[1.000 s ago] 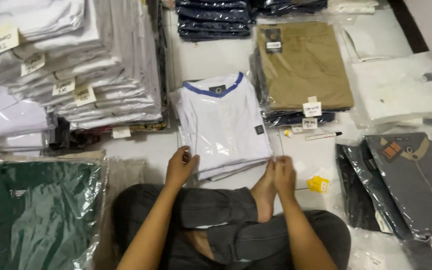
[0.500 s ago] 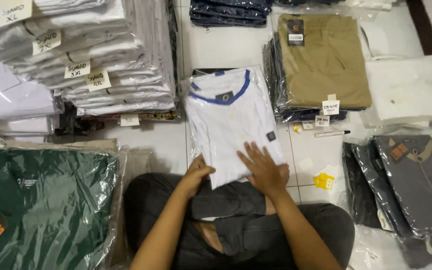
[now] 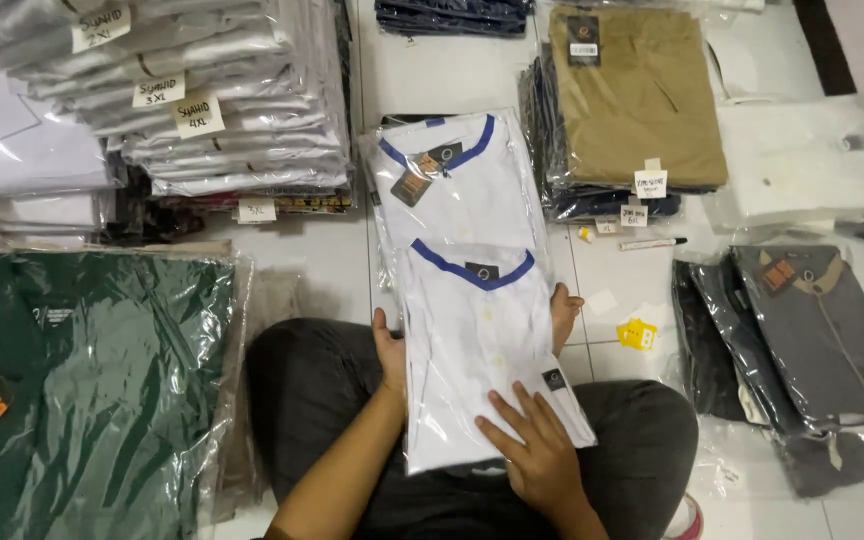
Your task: Sorting and arranging individually packaged shirts on the floor
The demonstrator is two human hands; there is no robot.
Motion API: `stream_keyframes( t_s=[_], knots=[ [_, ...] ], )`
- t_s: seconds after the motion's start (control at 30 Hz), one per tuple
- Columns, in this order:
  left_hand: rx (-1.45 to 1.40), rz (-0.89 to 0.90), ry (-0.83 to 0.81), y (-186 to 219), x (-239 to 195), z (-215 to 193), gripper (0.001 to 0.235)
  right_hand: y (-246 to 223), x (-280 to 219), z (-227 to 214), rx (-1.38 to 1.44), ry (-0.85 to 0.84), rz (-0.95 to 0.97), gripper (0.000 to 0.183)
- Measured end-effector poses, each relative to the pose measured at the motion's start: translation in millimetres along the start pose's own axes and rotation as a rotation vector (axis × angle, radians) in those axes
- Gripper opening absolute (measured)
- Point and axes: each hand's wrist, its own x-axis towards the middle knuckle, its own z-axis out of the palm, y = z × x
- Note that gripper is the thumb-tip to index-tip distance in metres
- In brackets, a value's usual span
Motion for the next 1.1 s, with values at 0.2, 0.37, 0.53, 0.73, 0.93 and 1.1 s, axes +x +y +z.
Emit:
stream_keyframes(
  t_s=[0.2,0.37,0.53,0.73,0.93,1.1],
  knots=[
    [0.028,-0.036,-0.048,-3,-7,6,0.084,-21,-17,-17,0.044,-0.014,-0.153,0.03],
    [0.023,-0.075,-0.067,-16,-19,-7,0.082,-25,-26,-6,0.077,-0.154,-0.158,0.031],
    [0.035,-0.093,-0.11,-15,-22,-13,0.081,-21,-12,-25,0.082,-0.264,-0.167,0.055],
    [0.054,-0.139,-0.177,-5,15,-55,0.079,-14,24,-38,0.132,0.029,-0.172,0.034],
    [0.07,-0.178,-0.255,18,44,-117,0.077,0,57,-17,-0.213,0.28,-0.133,0.049],
    [0.076,-0.187,-0.314,22,43,-120,0.076,-11,59,-3,-0.387,0.398,-0.056,0.046]
  ],
)
